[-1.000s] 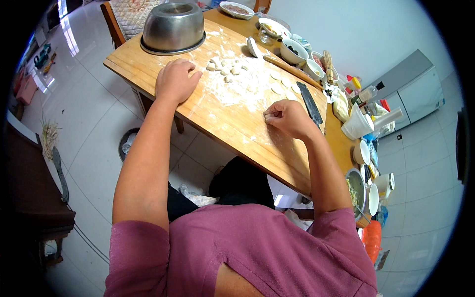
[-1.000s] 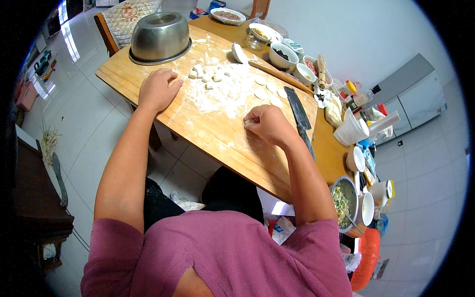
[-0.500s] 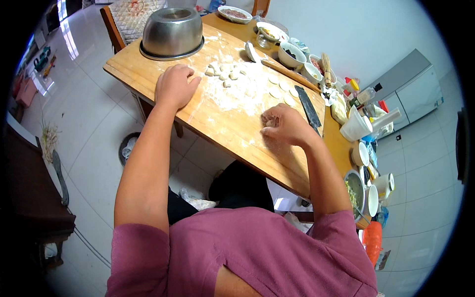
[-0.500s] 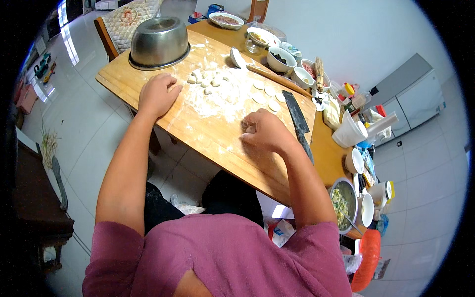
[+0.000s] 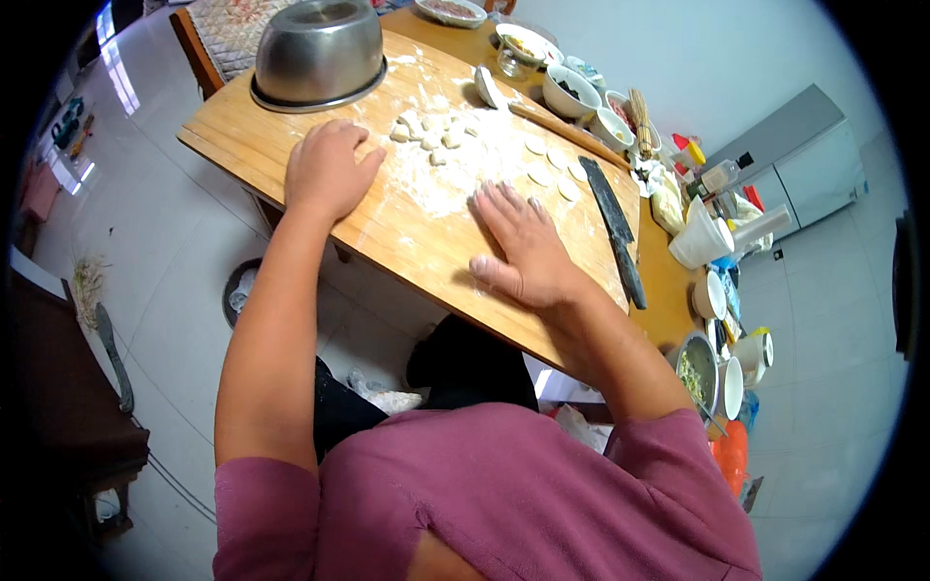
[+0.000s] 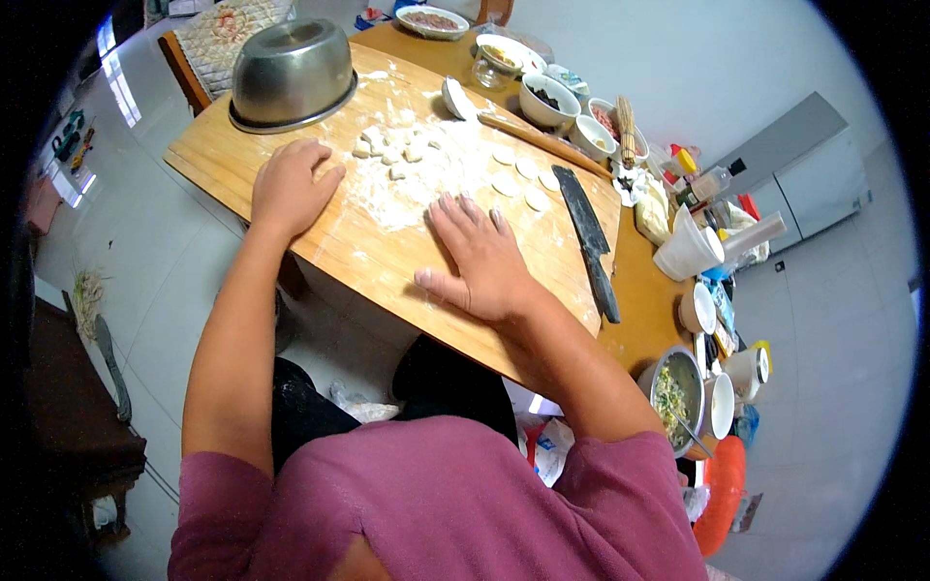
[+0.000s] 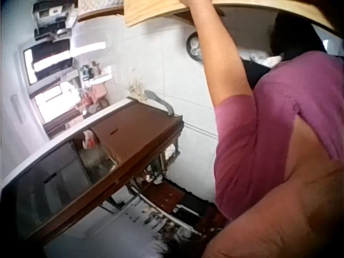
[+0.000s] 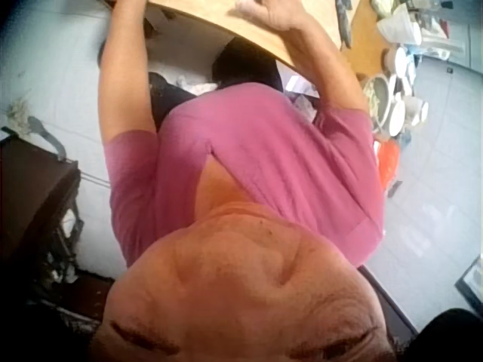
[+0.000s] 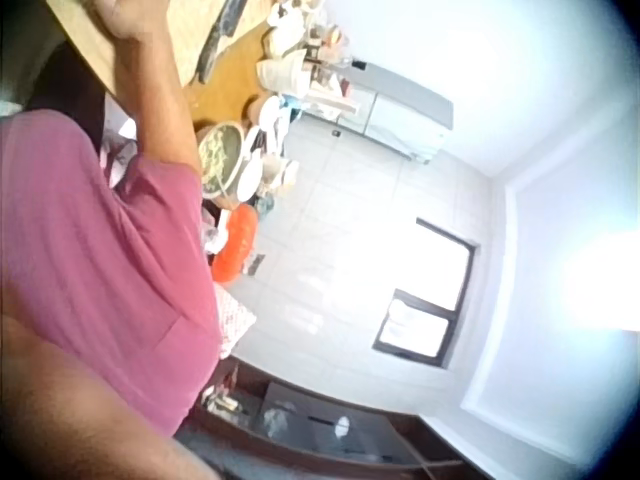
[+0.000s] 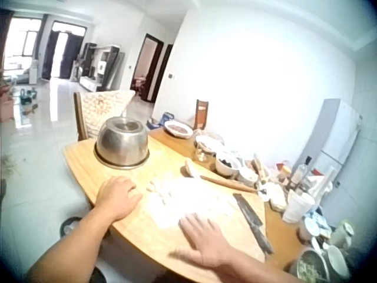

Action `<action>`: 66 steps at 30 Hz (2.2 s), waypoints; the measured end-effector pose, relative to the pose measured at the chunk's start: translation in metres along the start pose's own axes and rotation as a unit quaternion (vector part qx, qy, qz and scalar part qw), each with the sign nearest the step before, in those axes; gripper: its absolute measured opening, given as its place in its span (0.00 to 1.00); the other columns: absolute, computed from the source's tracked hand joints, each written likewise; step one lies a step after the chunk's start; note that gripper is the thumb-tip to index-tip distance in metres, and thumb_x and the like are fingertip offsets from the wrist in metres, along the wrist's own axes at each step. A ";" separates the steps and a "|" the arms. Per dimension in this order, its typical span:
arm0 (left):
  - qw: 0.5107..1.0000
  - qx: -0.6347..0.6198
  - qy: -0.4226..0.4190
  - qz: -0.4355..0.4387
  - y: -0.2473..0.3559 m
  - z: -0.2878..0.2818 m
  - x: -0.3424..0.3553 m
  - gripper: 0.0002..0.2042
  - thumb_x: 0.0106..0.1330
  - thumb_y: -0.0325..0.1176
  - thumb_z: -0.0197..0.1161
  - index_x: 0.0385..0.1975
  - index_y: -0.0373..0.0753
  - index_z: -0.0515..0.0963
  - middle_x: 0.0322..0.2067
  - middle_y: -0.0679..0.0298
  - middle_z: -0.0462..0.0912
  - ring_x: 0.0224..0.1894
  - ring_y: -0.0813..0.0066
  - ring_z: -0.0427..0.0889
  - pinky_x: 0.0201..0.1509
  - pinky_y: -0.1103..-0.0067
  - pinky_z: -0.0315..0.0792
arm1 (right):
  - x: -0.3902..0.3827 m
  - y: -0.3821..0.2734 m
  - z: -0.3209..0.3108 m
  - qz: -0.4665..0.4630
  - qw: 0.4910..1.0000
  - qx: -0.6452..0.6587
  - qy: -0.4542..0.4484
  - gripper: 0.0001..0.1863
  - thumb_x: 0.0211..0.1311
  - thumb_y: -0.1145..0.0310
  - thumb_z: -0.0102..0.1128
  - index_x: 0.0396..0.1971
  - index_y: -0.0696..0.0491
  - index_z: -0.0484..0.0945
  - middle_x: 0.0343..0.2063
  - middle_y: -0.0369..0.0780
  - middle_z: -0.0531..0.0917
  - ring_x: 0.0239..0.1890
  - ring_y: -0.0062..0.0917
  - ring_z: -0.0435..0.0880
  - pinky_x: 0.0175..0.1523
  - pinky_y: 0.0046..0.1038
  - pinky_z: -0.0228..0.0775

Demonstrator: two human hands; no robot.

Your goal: The person rolls a long dough log on a floured wooden board, cuts it into small pieces with a knife, then rolls each piece into a ball and flattens it into a small disc. The discs are arranged on the board.

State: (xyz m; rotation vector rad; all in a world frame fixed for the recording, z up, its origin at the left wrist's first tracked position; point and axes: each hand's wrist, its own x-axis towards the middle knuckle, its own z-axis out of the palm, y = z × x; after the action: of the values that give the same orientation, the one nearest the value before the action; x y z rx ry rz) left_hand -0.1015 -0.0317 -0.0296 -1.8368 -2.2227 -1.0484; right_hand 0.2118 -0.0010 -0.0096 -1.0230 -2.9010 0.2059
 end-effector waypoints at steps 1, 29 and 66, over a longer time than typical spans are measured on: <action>1.000 0.001 -0.004 -0.003 0.000 0.000 0.000 0.19 0.69 0.45 0.68 0.50 0.36 0.86 0.56 0.55 0.86 0.61 0.55 0.80 0.67 0.62 0.73 | 0.008 0.003 -0.001 -0.003 1.000 0.006 0.016 0.56 0.67 0.25 0.49 0.80 0.56 0.58 0.81 0.52 0.55 0.84 0.49 0.49 0.83 0.57 0.38; 1.000 -0.005 0.002 0.005 -0.003 -0.001 0.003 0.18 0.68 0.44 0.68 0.48 0.36 0.86 0.53 0.56 0.86 0.59 0.54 0.81 0.64 0.63 0.74 | 0.074 0.030 0.014 0.012 0.948 0.256 0.187 0.35 0.82 0.47 0.44 0.76 0.58 0.66 0.74 0.55 0.70 0.77 0.46 0.66 0.81 0.39 0.53; 1.000 -0.017 0.010 -0.009 -0.006 0.003 0.002 0.17 0.67 0.42 0.69 0.47 0.36 0.87 0.54 0.56 0.87 0.59 0.54 0.82 0.65 0.64 0.74 | 0.101 0.057 -0.037 0.108 0.965 -0.005 0.238 0.13 0.62 0.70 0.65 0.46 0.54 0.88 0.48 0.49 0.89 0.51 0.47 0.87 0.57 0.45 0.79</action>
State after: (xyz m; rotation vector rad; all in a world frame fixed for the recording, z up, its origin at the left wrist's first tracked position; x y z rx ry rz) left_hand -0.1061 -0.0292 -0.0336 -1.8145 -2.2274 -1.1109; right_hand 0.1724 0.1099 0.0193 -1.1972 -2.3639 -0.0425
